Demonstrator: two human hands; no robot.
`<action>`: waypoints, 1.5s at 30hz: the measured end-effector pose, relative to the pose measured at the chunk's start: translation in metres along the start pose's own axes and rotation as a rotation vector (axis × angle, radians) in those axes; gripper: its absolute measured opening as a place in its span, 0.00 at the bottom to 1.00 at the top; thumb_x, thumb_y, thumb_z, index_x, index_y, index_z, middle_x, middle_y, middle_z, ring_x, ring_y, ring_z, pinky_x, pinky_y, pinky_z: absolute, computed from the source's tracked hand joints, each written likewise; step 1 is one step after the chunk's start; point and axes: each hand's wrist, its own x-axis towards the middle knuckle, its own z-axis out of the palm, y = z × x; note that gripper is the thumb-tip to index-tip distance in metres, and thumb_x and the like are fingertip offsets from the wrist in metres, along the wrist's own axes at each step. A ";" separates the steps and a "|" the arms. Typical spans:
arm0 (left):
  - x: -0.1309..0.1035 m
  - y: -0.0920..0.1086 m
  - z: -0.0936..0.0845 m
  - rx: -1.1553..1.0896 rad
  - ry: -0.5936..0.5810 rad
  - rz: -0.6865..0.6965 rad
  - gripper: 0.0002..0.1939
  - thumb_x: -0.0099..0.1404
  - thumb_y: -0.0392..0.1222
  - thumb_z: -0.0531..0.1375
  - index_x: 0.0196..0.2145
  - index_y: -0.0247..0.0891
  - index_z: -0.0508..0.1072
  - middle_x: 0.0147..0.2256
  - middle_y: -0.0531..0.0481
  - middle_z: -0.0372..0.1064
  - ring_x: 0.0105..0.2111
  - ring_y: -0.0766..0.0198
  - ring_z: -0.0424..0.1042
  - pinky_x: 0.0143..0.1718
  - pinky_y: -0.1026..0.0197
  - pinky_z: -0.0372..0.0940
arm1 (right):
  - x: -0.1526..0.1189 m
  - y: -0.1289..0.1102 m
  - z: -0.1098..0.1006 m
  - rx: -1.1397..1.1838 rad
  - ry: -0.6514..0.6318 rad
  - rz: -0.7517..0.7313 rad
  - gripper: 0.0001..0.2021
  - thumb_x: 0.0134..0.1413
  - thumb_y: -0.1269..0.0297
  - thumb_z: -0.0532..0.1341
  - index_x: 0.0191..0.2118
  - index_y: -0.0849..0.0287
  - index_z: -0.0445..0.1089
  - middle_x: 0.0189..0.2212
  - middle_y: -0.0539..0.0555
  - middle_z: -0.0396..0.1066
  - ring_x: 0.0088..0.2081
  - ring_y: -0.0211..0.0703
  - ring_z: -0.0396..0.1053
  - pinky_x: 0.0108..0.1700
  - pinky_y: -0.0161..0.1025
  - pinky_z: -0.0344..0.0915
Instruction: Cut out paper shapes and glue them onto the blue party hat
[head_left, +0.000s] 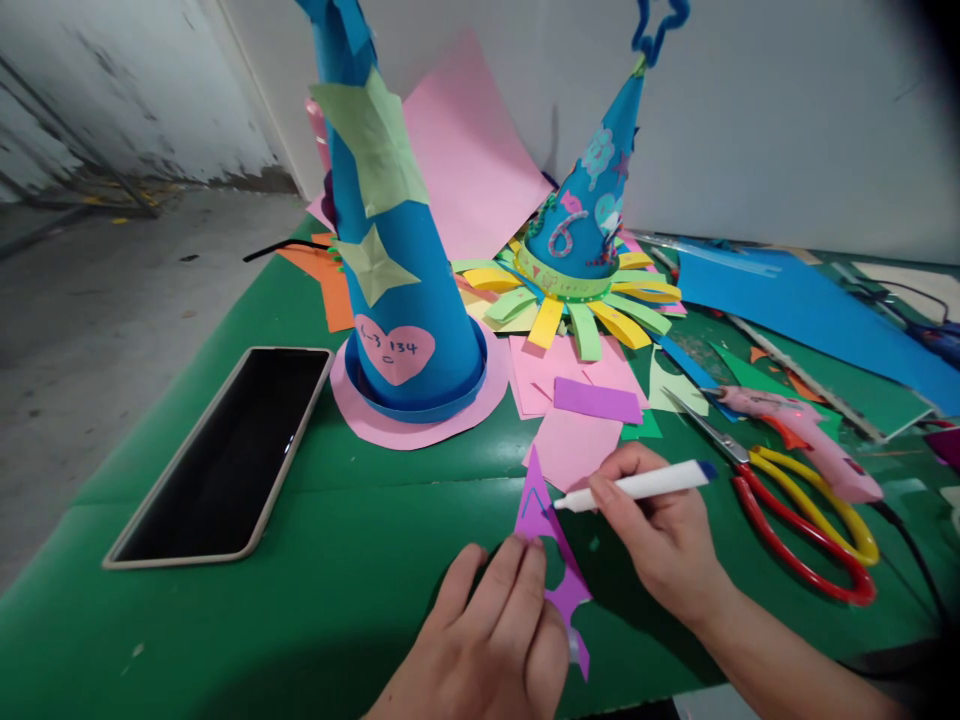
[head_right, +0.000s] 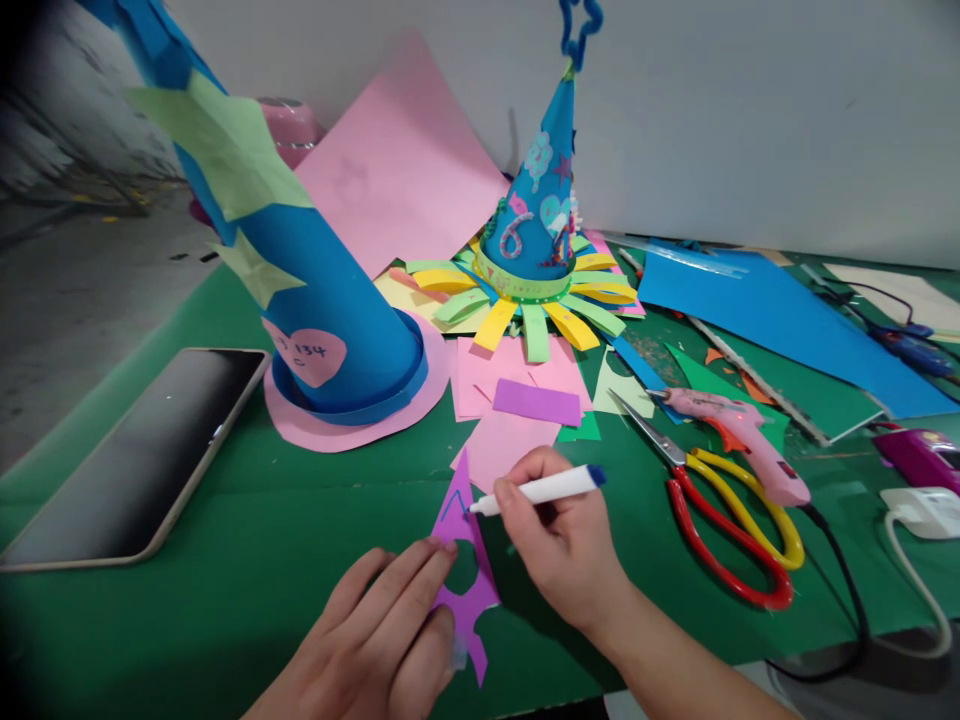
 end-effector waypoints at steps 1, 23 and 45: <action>0.000 0.000 0.000 0.000 -0.003 0.000 0.08 0.58 0.33 0.49 0.27 0.37 0.66 0.38 0.42 0.71 0.42 0.56 0.66 0.43 0.52 0.53 | 0.001 0.000 -0.001 0.059 0.038 0.006 0.05 0.54 0.66 0.55 0.27 0.57 0.61 0.18 0.45 0.57 0.20 0.33 0.56 0.21 0.31 0.53; 0.000 0.002 -0.001 -0.008 -0.010 -0.018 0.09 0.59 0.35 0.49 0.28 0.36 0.68 0.38 0.43 0.71 0.42 0.55 0.66 0.43 0.51 0.53 | -0.010 -0.004 0.004 0.009 -0.177 0.060 0.02 0.54 0.65 0.55 0.32 0.56 0.62 0.21 0.46 0.60 0.22 0.34 0.57 0.22 0.30 0.56; 0.000 0.001 -0.002 -0.013 -0.029 -0.003 0.08 0.59 0.35 0.50 0.28 0.36 0.68 0.38 0.42 0.71 0.43 0.54 0.65 0.44 0.51 0.52 | -0.009 -0.005 0.005 -0.033 -0.181 0.036 0.02 0.54 0.65 0.55 0.33 0.56 0.62 0.22 0.46 0.62 0.22 0.34 0.58 0.22 0.31 0.56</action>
